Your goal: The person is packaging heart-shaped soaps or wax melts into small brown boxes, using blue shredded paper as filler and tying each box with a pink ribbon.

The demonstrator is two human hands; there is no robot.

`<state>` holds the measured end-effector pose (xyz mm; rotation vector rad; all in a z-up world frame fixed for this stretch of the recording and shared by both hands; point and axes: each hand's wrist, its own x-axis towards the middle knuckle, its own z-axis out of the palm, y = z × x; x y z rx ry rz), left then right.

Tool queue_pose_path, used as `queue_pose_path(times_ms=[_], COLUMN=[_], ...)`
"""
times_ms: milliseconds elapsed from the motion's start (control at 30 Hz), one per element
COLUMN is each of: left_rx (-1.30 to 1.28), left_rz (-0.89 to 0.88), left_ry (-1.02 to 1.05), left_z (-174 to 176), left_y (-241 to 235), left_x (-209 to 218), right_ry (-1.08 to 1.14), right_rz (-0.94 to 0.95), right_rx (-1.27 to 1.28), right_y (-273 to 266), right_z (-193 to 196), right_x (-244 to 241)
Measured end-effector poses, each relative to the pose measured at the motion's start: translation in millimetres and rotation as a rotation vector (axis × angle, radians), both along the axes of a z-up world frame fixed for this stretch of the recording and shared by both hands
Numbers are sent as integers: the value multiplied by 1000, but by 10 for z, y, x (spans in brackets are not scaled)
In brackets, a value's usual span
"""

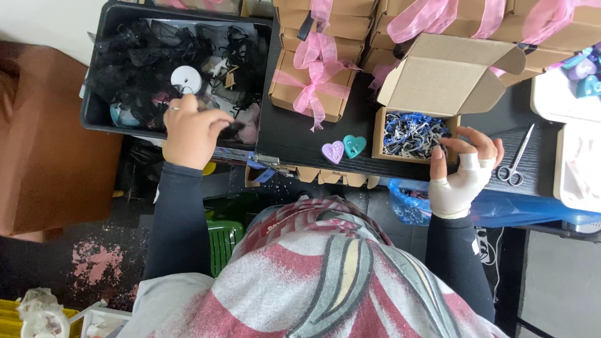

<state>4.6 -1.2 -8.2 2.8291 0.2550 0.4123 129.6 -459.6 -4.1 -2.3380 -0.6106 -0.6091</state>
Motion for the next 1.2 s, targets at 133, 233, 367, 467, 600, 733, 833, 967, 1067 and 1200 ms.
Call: queue_pose_path(times_ms=[133,233,367,467,600,733,833,967,1067,1200], left_rx=[-88,-338,-711,-870,-819,-773,-705,-457,-463,-695], left_rz=[33,58,-46,-68,-183,-174,-246,-296,-351,-363], left_ry=[-223,-395,-510,-520,-648,-687,-757,-737,-734,-703], left_z=[286,490,561,587,677,692,725,725,711,598], left_y=[-195,-479,-940,-1293,-1693,-1925,-2023,-2121,-2189,-2221], left_x=[-10,1,55,94,156,222,236,247,259,259], right_ry=[-4,-28,-24,71,542,1001,1174,1251,1187,1092], right_rz=[-4,-5,35,194,623,682,676,449,443,500], right_rx=[18,79,166,246,331,741,994,1131,1186,1135], right_y=[-31,-31,88,247,440,470,495,459,362,65], right_z=[-35,-17,220,526,703,469,502,567,696,659], right_x=[-2,-23,-143,-288,-369,-481,-472,-418,-353,-255])
